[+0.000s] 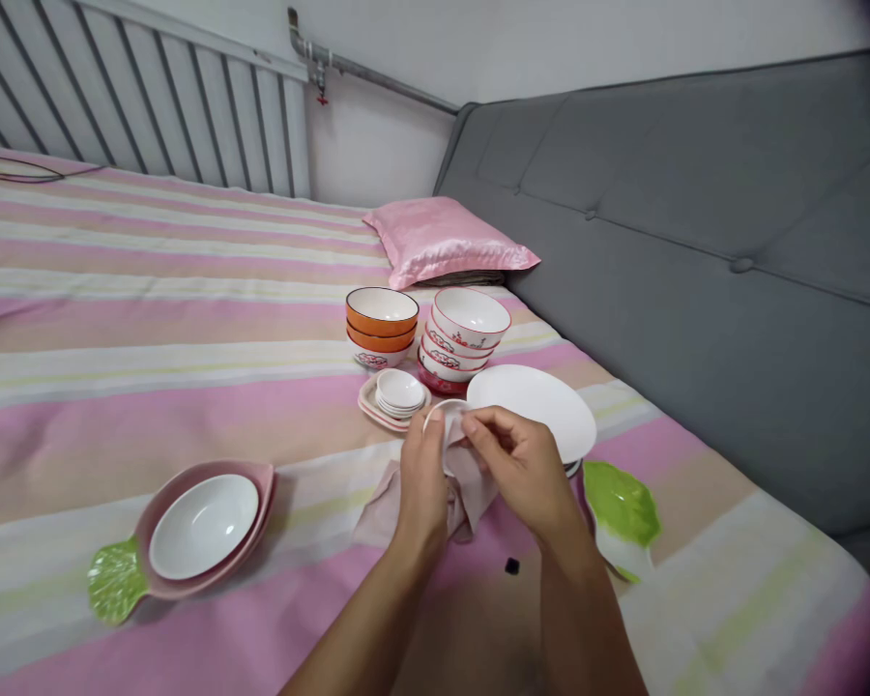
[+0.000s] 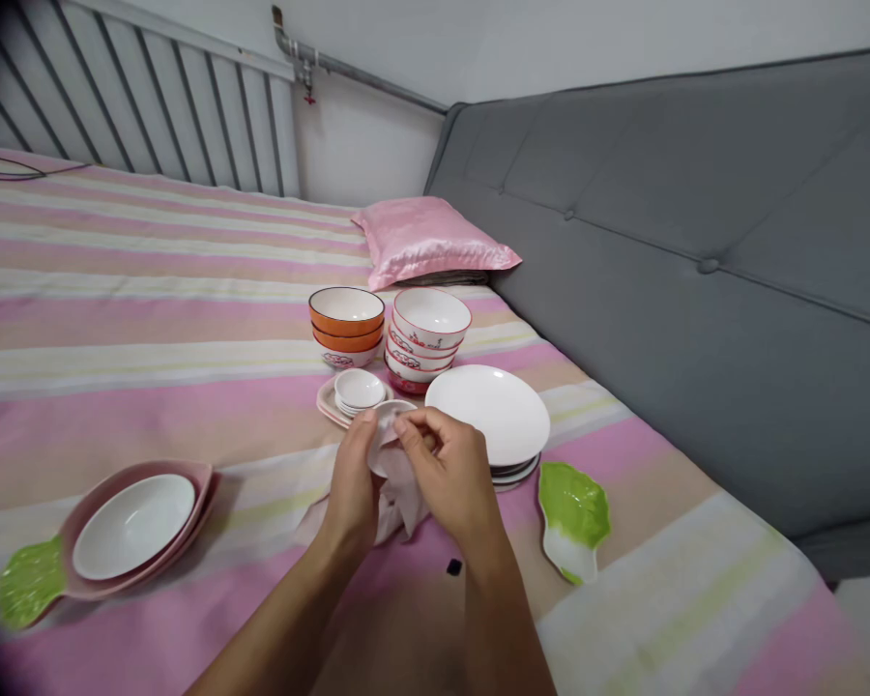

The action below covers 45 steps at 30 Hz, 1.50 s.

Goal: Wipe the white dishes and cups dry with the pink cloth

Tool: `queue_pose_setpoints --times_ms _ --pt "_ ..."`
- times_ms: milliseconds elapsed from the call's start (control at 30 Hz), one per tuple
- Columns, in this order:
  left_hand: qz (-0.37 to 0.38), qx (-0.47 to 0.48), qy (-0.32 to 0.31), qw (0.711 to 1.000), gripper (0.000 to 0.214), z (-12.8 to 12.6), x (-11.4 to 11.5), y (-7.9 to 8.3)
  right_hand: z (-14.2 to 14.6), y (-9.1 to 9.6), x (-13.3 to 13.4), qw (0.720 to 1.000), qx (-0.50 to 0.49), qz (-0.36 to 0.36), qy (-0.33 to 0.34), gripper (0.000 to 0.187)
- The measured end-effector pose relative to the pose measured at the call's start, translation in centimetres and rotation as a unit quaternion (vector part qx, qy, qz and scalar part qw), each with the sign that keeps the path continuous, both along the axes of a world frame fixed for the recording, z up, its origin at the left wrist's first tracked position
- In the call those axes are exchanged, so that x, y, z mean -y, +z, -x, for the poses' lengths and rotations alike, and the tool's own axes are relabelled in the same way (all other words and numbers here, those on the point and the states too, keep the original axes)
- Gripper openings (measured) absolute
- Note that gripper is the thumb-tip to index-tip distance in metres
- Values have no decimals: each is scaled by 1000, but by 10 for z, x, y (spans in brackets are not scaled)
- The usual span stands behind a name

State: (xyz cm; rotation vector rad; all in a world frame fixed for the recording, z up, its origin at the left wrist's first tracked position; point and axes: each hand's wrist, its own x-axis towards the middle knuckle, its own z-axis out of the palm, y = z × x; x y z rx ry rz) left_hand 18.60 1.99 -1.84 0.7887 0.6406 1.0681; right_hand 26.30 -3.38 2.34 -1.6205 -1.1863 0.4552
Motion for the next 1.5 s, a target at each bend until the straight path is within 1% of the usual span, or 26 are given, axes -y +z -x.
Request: queue_pose_setpoints --times_ms 67,133,200,267,367,400,500,567,667,733,833,900,1000,1067,1133,1200,1333,1400,1500 --pt "60 60 -22 996 33 -2 -1 2 3 4 2 998 65 11 24 21" --pt "115 100 -33 988 37 -3 -1 6 5 7 3 993 111 20 36 22" --pt "151 125 -38 980 38 -2 0 11 6 8 4 991 129 21 30 22" --pt "173 135 -45 975 38 0 1 15 6 6 4 992 122 16 8 18" --pt "180 135 -40 973 35 1 2 18 5 0 1 993 103 7 -51 5" --pt "179 137 -32 974 33 2 2 19 4 -2 -1 992 102 1 -75 7" --pt "169 146 -6 975 30 2 1 19 5 -9 -6 983 110 -5 -146 21" --pt "147 152 4 977 31 1 0 18 6 -12 -8 977 107 8 -183 30" --pt "109 161 13 981 33 0 -1 16 8 -14 -10 973 86 37 -209 37" --pt "92 167 22 981 33 0 -1 15 10 -14 -11 975 75 47 -205 36" --pt "83 166 28 982 34 0 -1 12 10 -14 -12 984 43 42 -171 33" --pt "84 157 17 984 37 0 -1 11 8 -15 -13 989 3 33 -143 32" --pt "88 136 -1 987 42 1 1 11 5 -16 -12 993 -57 27 -98 37" --pt "89 131 -8 987 41 1 2 12 3 -17 -12 995 -76 32 -64 40" --pt "88 143 -14 986 39 1 3 13 3 -17 -12 995 -82 36 -41 38" --pt "90 160 -11 983 36 0 3 15 4 -18 -13 995 -88 27 -40 39" --pt "101 154 1 983 36 0 3 18 7 -18 -15 994 -82 -15 -76 43" --pt "89 135 4 987 36 1 3 18 8 -17 -15 994 -49 -27 -96 42" --pt "40 76 -10 996 35 3 2 14 9 -13 -14 994 22 -10 -106 35"
